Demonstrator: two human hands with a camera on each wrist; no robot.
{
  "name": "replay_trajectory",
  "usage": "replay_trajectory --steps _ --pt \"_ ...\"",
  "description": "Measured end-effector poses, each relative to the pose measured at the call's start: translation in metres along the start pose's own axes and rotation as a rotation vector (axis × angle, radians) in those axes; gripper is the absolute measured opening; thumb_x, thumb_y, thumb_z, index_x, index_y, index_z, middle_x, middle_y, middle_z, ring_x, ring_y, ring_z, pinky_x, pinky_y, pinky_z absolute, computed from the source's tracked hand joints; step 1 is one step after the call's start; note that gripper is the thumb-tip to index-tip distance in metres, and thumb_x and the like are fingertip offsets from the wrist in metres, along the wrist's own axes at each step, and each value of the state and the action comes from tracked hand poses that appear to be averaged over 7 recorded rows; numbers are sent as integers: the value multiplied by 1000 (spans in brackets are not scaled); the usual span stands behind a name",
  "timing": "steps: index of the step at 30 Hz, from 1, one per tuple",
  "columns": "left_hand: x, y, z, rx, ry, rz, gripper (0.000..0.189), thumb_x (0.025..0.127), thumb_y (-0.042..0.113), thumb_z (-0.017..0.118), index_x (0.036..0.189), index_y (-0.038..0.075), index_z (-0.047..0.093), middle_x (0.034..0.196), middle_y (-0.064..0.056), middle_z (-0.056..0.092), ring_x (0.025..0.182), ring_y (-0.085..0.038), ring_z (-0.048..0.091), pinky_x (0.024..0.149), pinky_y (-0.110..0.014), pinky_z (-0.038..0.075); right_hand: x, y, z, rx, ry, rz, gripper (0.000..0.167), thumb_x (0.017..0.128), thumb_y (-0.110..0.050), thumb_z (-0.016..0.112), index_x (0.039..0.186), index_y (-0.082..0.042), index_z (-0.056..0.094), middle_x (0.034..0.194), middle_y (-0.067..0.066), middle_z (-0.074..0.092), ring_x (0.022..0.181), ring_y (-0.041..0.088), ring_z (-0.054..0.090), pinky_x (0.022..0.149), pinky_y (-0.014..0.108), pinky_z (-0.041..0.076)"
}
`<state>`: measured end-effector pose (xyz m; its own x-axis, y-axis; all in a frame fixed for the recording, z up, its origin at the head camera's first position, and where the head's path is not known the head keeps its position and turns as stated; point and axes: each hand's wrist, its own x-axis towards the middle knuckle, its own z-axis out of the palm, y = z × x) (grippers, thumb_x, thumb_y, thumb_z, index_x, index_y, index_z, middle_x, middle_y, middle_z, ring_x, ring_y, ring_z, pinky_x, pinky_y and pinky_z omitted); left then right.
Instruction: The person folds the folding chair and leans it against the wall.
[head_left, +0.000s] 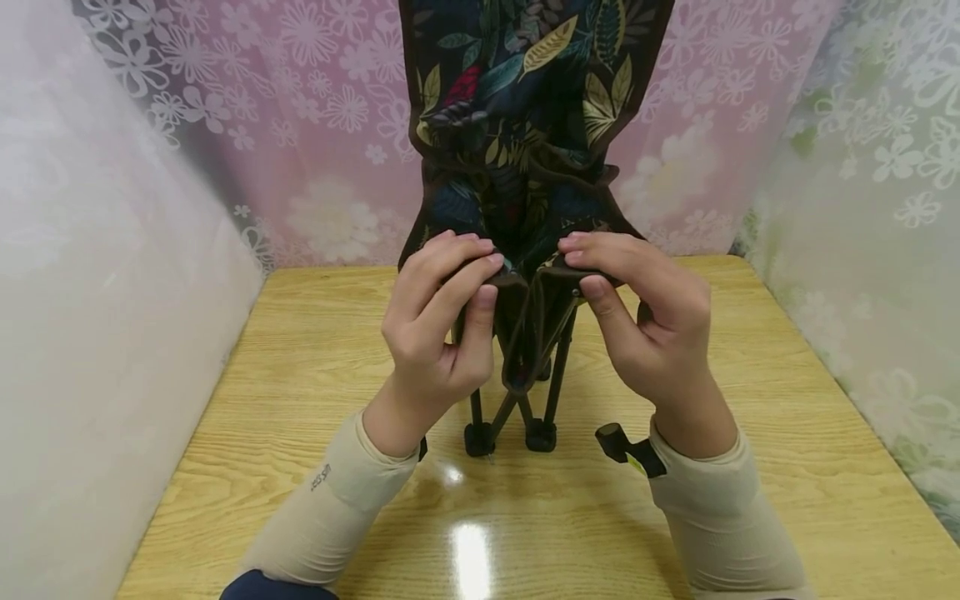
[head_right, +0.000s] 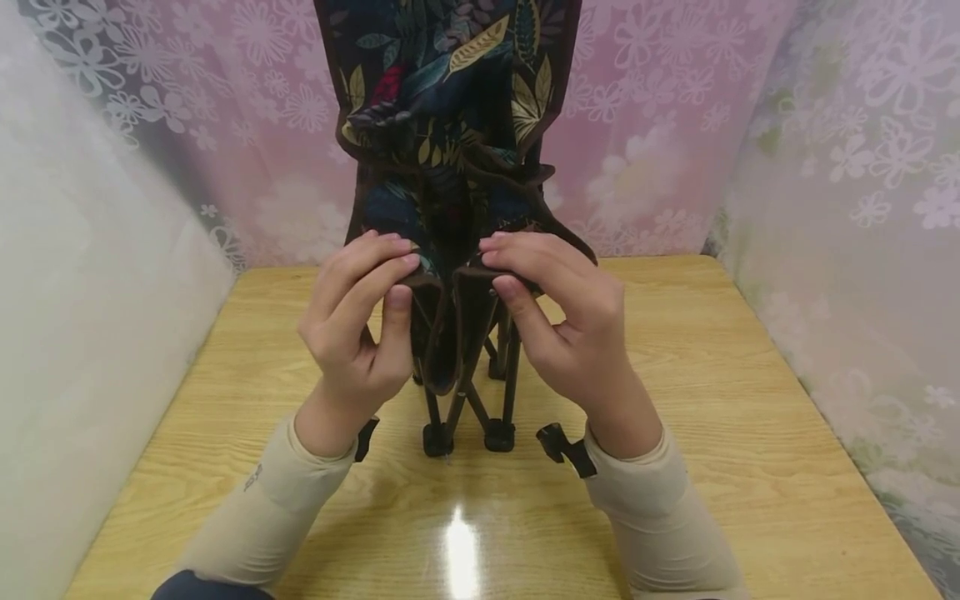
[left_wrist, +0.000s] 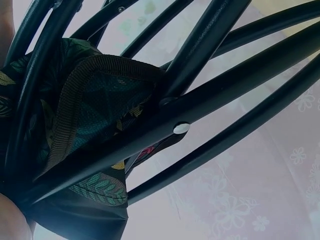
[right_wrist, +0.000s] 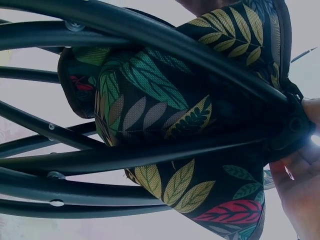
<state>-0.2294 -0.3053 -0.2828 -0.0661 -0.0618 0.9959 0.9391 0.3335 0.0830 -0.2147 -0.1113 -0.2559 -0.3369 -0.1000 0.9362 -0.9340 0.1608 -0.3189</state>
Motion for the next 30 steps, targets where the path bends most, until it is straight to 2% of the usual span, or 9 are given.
replay_trajectory --steps 9,16,20,23,30 --pt "4 2 2 14 -8 -9 21 104 9 63 105 -6 78 107 -24 75 107 -39 72 103 -59 57 2 -2 4 -23 9 6 38 103 -24 70 100 13 76 103 29 76 111 24 76 103 38 58" --pt "6 0 3 26 -30 6 20 104 9 66 107 -8 78 107 -26 76 106 -41 73 104 -60 56 2 -1 8 -20 23 23 36 104 -23 70 100 12 76 104 27 77 109 24 76 84 21 59" --pt "7 -1 5 23 -36 11 22 104 11 67 107 -7 78 106 -25 76 104 -40 73 104 -59 56 2 -2 9 -19 31 27 34 104 -22 70 99 12 76 103 27 77 109 24 76 79 19 58" --pt "8 -1 5 22 -47 12 22 104 11 67 108 -7 78 106 -25 76 104 -41 73 104 -59 56 2 -2 11 -20 32 28 33 103 -21 71 100 11 76 103 27 77 109 25 75 82 21 59" --pt "10 0 7 20 -55 10 21 103 10 68 108 -8 78 106 -25 76 105 -40 73 106 -58 56 4 -2 14 -28 30 22 31 103 -19 71 100 11 76 103 26 77 109 25 75 103 37 58"
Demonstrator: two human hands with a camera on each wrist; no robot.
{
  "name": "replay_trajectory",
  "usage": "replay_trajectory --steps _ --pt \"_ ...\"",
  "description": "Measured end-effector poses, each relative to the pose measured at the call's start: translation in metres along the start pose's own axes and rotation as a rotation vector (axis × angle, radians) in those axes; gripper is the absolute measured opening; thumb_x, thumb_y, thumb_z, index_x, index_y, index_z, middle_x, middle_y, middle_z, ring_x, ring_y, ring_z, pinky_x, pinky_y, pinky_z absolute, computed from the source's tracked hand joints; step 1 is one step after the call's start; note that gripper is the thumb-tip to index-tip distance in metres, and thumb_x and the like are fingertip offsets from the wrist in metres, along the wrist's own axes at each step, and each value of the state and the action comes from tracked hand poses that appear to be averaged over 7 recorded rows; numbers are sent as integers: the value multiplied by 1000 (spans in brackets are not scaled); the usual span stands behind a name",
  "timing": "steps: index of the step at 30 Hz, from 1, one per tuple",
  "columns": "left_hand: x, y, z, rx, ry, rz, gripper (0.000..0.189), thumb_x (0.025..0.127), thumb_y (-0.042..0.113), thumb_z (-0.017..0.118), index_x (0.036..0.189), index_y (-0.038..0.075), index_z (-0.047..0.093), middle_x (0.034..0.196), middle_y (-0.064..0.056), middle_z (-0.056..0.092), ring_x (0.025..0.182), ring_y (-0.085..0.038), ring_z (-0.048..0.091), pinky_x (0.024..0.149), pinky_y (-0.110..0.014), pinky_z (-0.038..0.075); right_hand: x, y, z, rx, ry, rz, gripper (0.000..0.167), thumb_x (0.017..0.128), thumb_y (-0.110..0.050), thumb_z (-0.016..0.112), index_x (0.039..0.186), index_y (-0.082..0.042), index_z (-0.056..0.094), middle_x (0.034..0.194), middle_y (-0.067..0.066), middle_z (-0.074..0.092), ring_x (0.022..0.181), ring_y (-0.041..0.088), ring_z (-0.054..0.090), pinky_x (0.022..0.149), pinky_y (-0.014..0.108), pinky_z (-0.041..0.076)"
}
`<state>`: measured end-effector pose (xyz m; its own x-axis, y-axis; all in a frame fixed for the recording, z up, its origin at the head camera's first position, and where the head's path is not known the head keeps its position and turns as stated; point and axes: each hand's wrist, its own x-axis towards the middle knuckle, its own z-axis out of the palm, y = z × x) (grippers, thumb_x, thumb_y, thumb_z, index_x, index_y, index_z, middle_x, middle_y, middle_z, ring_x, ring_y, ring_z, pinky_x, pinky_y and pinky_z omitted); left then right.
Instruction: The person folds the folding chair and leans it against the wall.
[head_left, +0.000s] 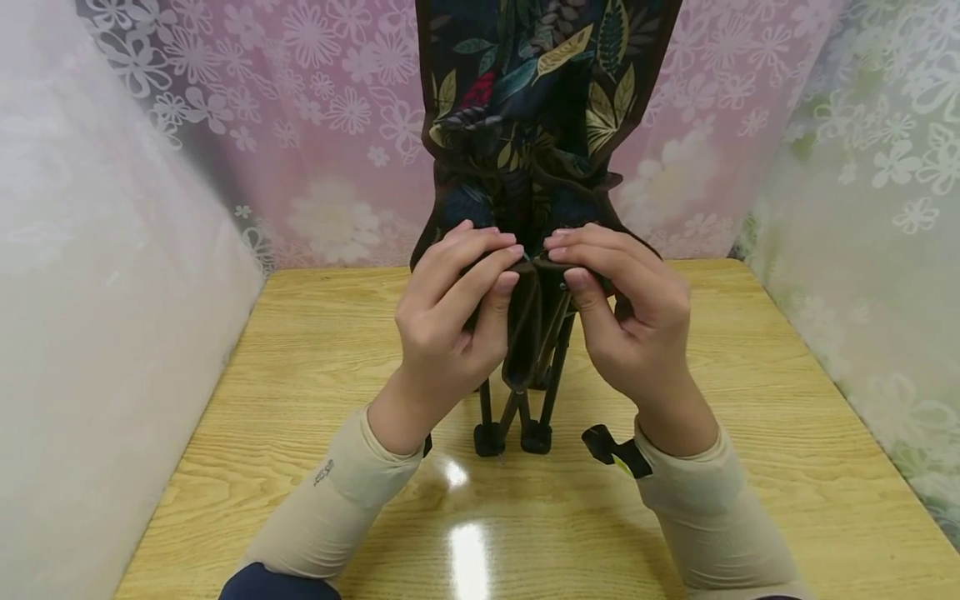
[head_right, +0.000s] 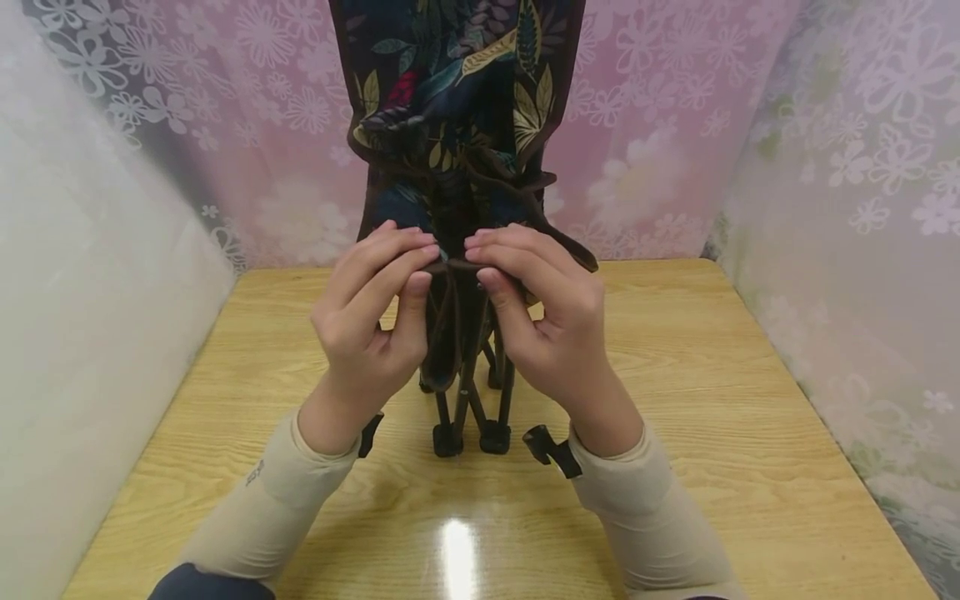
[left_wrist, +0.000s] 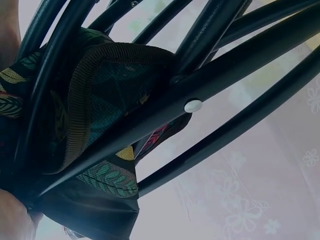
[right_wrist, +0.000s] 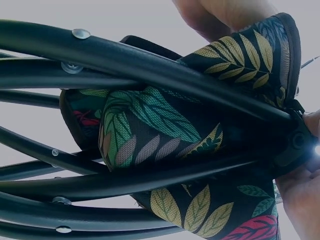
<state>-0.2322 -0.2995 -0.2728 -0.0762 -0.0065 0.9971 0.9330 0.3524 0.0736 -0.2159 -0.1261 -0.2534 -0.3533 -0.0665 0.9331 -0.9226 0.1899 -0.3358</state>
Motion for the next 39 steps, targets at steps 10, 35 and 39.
replay_trajectory --steps 10,35,39 --pt "1 1 1 -16 18 -32 19 102 7 69 107 -8 78 105 -24 77 107 -40 73 108 -59 54 1 2 4 2 11 -7 34 103 -23 71 99 11 76 102 26 77 108 24 76 108 44 55" --pt "-4 2 -6 -97 -62 -102 29 108 15 61 115 -10 75 118 -27 74 121 -43 68 116 -61 47 -2 3 -8 13 -63 25 47 104 -33 69 106 14 73 110 28 75 124 29 71 120 56 44" --pt "-4 2 -10 -106 -85 -103 29 108 13 61 117 -10 75 121 -28 72 123 -43 67 116 -61 46 -2 2 -9 10 -76 30 46 104 -32 69 107 13 73 112 30 75 128 32 69 120 58 43"
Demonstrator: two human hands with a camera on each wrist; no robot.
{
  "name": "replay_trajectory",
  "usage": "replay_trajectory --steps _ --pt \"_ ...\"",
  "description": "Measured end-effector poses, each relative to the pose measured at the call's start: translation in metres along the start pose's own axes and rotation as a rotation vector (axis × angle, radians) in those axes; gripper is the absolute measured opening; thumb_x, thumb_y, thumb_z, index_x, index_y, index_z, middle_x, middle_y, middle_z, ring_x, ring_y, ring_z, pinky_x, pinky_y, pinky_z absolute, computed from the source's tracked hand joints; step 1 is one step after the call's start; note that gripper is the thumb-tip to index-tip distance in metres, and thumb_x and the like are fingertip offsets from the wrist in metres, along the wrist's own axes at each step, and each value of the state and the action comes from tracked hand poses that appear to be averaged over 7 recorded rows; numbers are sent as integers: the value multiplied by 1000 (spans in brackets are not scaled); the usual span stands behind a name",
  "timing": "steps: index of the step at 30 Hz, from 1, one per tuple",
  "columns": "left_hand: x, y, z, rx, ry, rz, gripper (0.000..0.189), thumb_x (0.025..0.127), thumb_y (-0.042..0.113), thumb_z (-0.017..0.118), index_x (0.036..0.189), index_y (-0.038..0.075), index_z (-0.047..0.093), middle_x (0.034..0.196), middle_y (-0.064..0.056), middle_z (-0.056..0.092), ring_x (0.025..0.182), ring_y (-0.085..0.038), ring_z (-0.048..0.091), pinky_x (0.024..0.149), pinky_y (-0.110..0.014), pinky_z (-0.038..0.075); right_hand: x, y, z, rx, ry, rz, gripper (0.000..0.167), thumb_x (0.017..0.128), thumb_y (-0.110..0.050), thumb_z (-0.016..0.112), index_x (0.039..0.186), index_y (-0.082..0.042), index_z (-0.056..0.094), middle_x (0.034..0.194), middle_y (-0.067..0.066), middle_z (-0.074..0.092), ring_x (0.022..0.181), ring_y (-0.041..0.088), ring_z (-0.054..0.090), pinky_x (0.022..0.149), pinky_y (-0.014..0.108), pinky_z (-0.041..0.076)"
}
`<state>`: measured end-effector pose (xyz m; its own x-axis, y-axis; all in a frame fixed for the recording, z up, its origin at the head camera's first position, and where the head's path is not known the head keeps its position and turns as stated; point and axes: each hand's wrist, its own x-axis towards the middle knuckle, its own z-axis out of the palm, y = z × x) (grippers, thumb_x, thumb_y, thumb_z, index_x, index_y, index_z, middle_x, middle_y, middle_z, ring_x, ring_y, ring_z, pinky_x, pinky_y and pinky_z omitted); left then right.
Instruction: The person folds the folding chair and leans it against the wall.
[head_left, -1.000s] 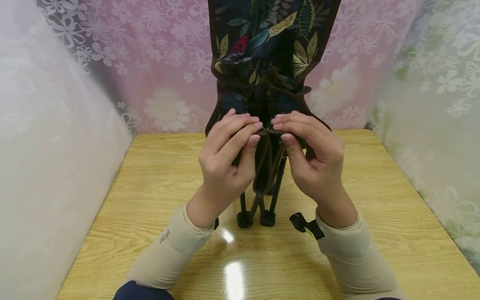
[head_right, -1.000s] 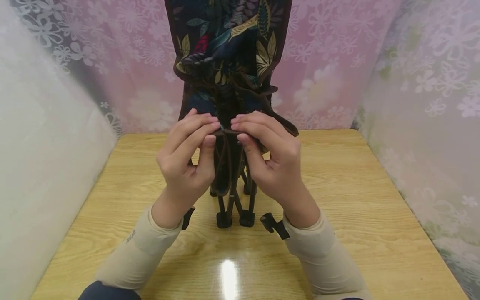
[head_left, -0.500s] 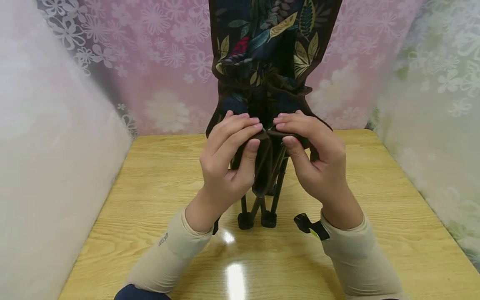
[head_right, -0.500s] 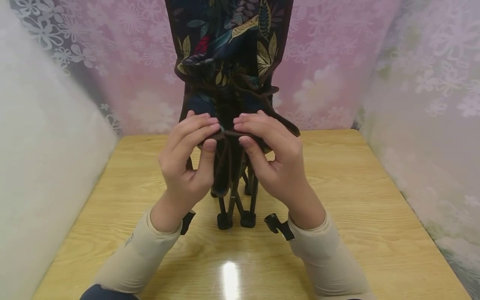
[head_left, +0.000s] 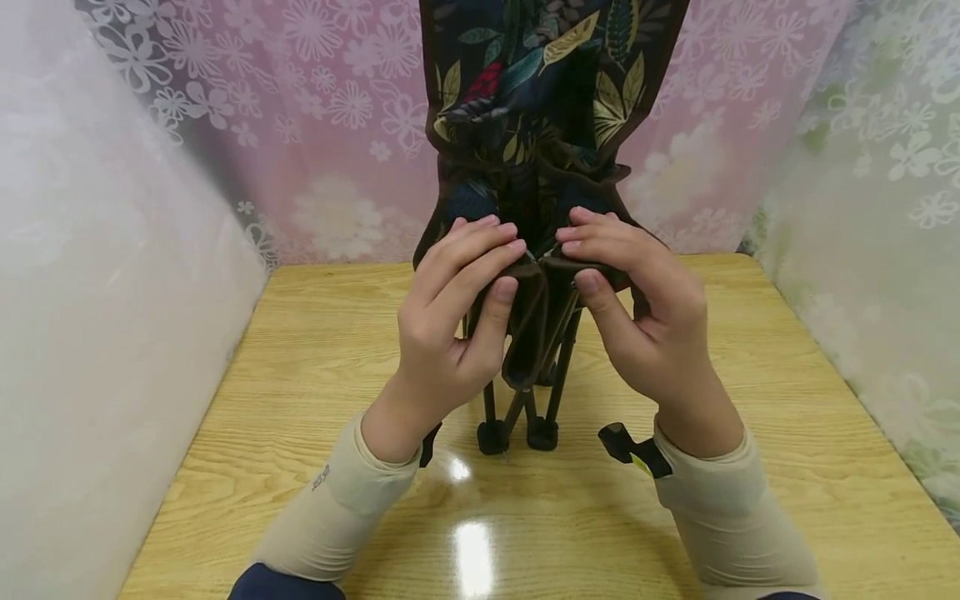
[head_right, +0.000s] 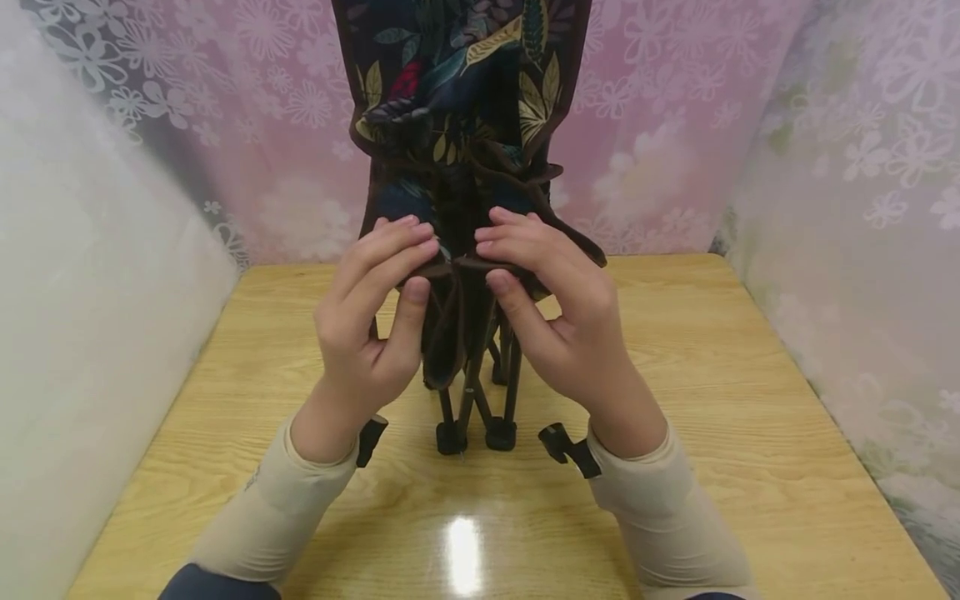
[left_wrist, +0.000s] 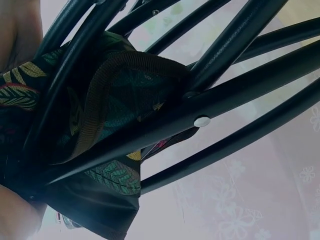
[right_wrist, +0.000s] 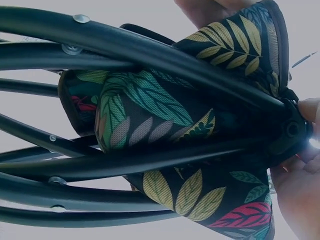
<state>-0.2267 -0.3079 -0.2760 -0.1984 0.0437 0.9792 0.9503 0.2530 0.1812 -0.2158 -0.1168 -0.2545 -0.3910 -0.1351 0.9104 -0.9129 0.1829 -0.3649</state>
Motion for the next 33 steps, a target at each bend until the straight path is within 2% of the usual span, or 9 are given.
replay_trajectory --steps 10,17,24,30,33 --pt "0 0 -2 -4 -17 21 29 107 12 61 121 -11 72 125 -31 69 122 -47 65 116 -62 46 -1 -1 -2 2 6 9 45 104 -30 70 107 15 73 119 32 71 133 35 66 118 47 48" --pt "-1 1 -4 -7 -10 33 28 104 8 63 123 -12 71 129 -34 66 127 -50 62 116 -63 45 -3 -1 -2 16 34 9 45 102 -29 73 108 16 72 122 29 71 133 34 65 114 39 52" --pt "-5 -2 -6 -10 41 29 29 100 3 66 123 -14 70 128 -36 64 129 -48 63 115 -65 46 -6 -2 -4 68 78 2 46 99 -23 78 109 20 68 127 24 71 129 31 67 99 25 57" --pt "-9 -5 -9 -15 100 40 27 96 -2 68 121 -10 73 126 -31 67 126 -42 67 108 -58 55 -5 -3 -4 44 124 -21 52 97 -26 78 113 21 63 131 25 67 125 32 65 97 24 54" --pt "-12 -6 -10 -10 125 43 28 96 -2 68 122 -8 74 125 -29 68 123 -40 68 103 -55 58 -6 -4 -4 46 150 -32 49 96 -22 79 113 21 62 131 23 66 124 31 63 95 22 53"
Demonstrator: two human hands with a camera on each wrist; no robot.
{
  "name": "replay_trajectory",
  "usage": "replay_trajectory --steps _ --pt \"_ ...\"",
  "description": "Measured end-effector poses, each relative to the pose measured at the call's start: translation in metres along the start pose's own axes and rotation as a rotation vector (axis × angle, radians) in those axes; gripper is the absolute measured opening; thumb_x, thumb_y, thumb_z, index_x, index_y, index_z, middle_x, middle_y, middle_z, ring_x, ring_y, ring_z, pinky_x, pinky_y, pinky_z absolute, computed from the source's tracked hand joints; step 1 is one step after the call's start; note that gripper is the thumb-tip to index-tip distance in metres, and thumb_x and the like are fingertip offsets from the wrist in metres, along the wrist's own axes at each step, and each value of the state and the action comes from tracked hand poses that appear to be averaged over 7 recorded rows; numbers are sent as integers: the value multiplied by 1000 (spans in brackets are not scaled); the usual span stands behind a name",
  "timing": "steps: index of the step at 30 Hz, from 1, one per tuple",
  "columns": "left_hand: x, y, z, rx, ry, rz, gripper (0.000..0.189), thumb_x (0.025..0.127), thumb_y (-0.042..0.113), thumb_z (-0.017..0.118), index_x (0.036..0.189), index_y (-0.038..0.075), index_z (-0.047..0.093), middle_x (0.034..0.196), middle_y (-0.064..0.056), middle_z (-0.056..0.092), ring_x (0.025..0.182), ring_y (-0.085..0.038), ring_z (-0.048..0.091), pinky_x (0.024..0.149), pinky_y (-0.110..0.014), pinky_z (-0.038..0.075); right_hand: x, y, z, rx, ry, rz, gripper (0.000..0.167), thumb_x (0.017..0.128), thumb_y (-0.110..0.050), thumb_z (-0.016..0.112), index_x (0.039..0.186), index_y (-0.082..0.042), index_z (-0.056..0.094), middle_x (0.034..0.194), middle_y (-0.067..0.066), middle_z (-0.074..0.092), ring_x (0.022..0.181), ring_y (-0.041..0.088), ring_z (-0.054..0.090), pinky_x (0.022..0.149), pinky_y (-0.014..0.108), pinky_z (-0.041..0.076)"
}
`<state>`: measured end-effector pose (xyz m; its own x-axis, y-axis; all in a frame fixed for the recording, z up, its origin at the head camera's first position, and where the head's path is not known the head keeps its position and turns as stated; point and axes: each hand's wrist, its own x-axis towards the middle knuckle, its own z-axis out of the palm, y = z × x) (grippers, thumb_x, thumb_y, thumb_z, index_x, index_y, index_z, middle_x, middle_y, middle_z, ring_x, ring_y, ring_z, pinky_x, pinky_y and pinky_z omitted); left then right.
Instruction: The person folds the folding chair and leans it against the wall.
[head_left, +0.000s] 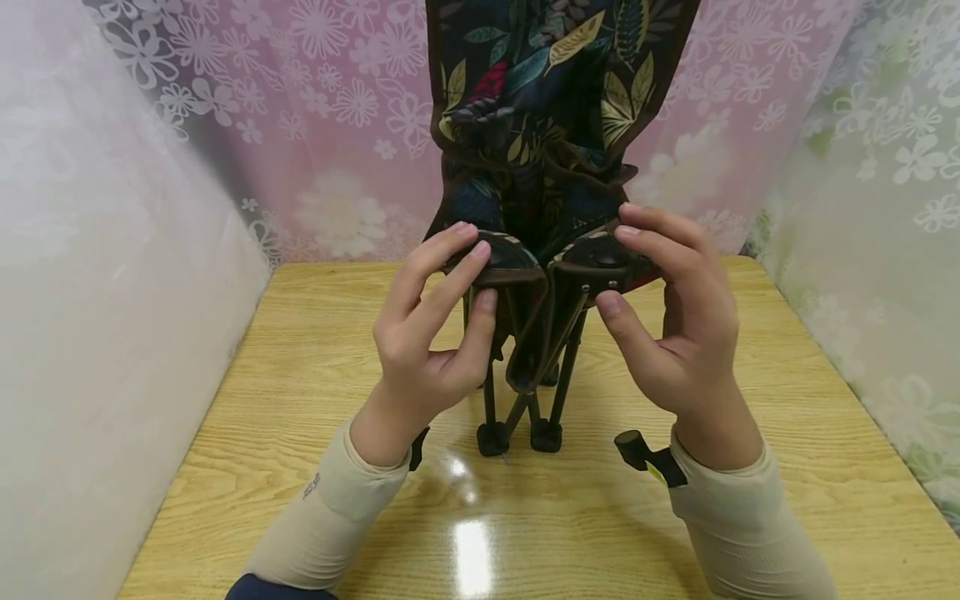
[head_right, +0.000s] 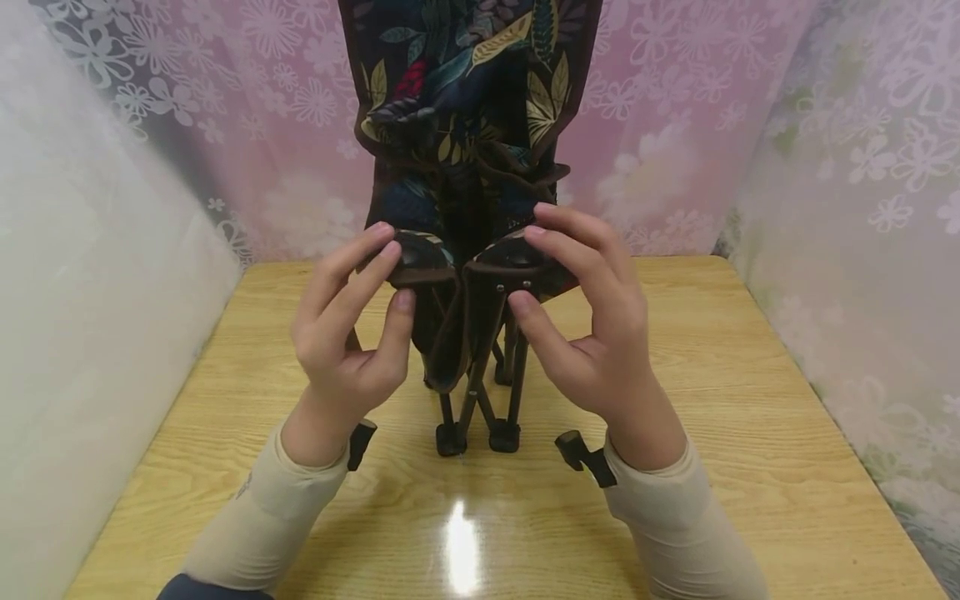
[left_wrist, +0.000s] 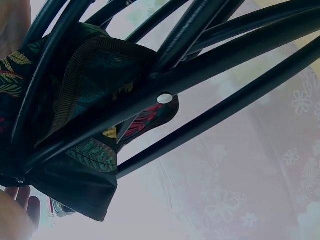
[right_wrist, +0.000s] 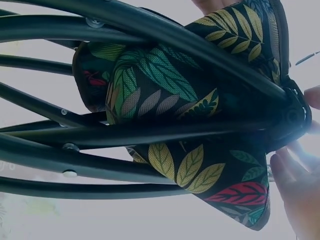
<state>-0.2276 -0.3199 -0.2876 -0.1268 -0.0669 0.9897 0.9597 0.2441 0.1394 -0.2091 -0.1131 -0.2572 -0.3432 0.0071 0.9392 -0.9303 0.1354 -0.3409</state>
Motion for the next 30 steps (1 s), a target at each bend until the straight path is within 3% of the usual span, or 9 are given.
replay_trajectory --steps 12,19,25,30 --pt "-7 1 -9 51 47 3 27 88 -8 71 115 -9 76 116 -29 70 103 -40 70 93 -45 60 -9 -1 -8 30 37 -19 44 94 -14 78 111 23 61 126 22 66 117 27 60 98 25 53" --pt "-15 -2 -13 52 68 10 23 94 -2 69 114 -8 76 105 -27 71 90 -37 70 82 -42 60 -16 1 -14 58 20 -12 47 95 -14 78 112 25 59 124 26 65 112 22 66 99 26 56" --pt "-24 -1 -17 68 17 46 17 93 -3 70 106 -10 77 99 -26 70 86 -35 70 79 -40 61 -26 3 -20 50 -18 -17 48 96 -15 78 112 26 58 123 25 66 111 21 66 102 27 54" --pt "-31 -3 -21 54 -62 29 16 93 -4 69 104 -11 77 99 -26 71 86 -35 71 78 -40 61 -34 6 -25 4 -60 -13 51 99 -22 77 112 24 60 122 23 67 110 22 64 102 27 53"
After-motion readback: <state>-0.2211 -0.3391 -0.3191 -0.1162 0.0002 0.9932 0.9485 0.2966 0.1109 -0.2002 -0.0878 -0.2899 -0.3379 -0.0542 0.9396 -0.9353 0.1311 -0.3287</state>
